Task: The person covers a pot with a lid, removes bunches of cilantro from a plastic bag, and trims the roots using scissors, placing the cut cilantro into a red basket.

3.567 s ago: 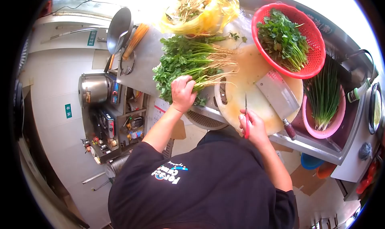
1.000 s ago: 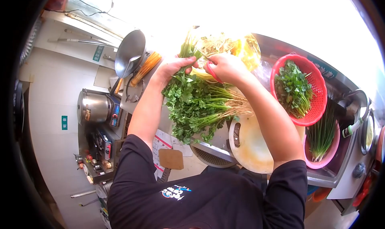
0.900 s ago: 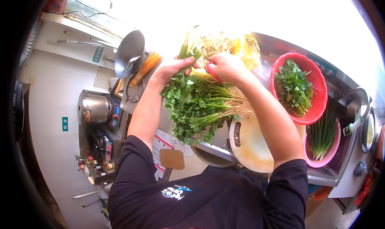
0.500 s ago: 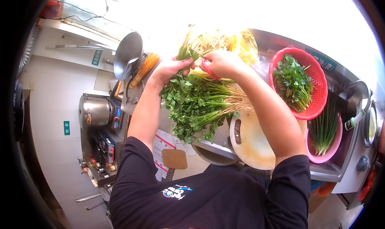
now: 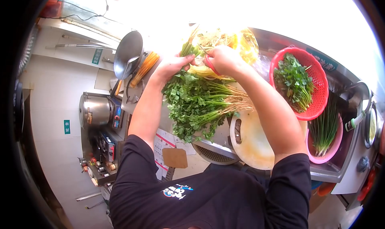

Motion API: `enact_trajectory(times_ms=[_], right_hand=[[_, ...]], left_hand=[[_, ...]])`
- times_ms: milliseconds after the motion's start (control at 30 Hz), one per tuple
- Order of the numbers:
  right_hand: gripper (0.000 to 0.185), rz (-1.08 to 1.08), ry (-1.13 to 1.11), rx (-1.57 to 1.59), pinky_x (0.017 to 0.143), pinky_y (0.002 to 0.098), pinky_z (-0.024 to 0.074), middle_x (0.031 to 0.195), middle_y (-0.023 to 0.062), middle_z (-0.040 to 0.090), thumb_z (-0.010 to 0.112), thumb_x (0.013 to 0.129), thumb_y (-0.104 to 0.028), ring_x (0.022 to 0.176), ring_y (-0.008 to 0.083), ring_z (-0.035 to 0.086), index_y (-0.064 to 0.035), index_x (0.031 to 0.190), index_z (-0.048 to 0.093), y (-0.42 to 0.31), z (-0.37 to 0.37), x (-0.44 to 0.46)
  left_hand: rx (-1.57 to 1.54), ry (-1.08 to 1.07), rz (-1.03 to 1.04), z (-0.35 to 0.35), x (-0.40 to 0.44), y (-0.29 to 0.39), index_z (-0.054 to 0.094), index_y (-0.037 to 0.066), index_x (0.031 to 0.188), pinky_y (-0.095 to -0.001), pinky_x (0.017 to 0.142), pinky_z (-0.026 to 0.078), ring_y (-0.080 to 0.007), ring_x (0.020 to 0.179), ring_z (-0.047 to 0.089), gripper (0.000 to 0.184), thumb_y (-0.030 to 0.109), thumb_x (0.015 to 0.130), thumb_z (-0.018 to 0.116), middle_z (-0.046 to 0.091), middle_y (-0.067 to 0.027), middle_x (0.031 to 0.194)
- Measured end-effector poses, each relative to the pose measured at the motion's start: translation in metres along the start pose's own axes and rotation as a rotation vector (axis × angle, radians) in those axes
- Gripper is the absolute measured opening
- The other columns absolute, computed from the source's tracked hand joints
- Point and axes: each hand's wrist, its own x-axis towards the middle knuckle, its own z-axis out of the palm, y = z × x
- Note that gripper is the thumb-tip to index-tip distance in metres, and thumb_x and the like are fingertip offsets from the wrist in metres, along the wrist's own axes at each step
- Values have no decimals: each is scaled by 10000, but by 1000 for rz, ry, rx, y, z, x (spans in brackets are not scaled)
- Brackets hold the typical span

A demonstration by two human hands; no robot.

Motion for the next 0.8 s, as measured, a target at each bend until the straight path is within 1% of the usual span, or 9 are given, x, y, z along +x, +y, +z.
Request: enact_trajectory(times_ms=[133,167,233,367,433,467,667,733,800], right_hand=[[368,-10,34,25,641,316,488,701,108,625,642,879,-351,659,174,609,-5,999,675,4,1,-5],[368,-14,32,24,641,316,488,701,108,625,642,879,-351,659,174,609,-5,999,675,3,1,-8],[358,18,-18,118,693,370,515,782,175,671,593,837,-341,735,275,663,-32,990,688,1,0,-15],[379,20,-33,165,654,350,509,745,158,660,595,821,-343,679,239,651,-24,1009,677,1,0,-16],[386,-7,-30,212,639,349,508,731,145,658,598,816,-353,663,225,647,-24,1001,680,4,1,-14],[386,-8,-30,212,639,349,508,731,145,658,598,816,-353,663,225,647,-24,1001,680,5,1,-14],[432,-3,-56,153,685,361,521,783,156,674,578,831,-342,718,251,663,-30,1117,669,5,3,-15],[472,-149,77,18,754,383,521,874,176,689,589,827,-344,822,305,670,-24,1167,650,8,11,-8],[455,-128,67,6,778,392,517,918,185,688,591,828,-344,863,325,664,-31,1151,656,8,9,-8]], left_hand=[[198,216,20,2,6,-7,668,29,968,-265,642,435,-102,671,529,267,292,948,625,651,-20,783],[358,291,-10,4,4,-3,661,33,1039,-321,715,462,-204,752,591,324,335,946,591,675,-98,843],[584,363,-31,5,2,2,649,60,1148,-398,810,495,-382,898,651,401,386,940,543,679,-234,953],[695,324,-21,7,-1,4,648,58,1146,-420,819,496,-403,919,648,414,400,944,532,681,-236,950],[561,373,43,8,-2,2,671,6,1078,-374,756,498,-244,780,665,411,385,943,583,704,-173,857],[562,373,44,6,1,0,671,6,1078,-374,756,498,-244,780,665,411,385,943,583,704,-173,857],[844,367,29,12,-1,6,662,0,1064,-446,773,505,-397,857,664,412,379,952,545,682,-245,909],[1029,354,154,21,-6,15,611,60,1136,-482,795,515,-397,872,644,287,196,889,557,668,-200,902],[1082,348,172,24,-10,19,573,59,1174,-489,776,518,-389,874,641,346,127,835,577,658,-190,916]])
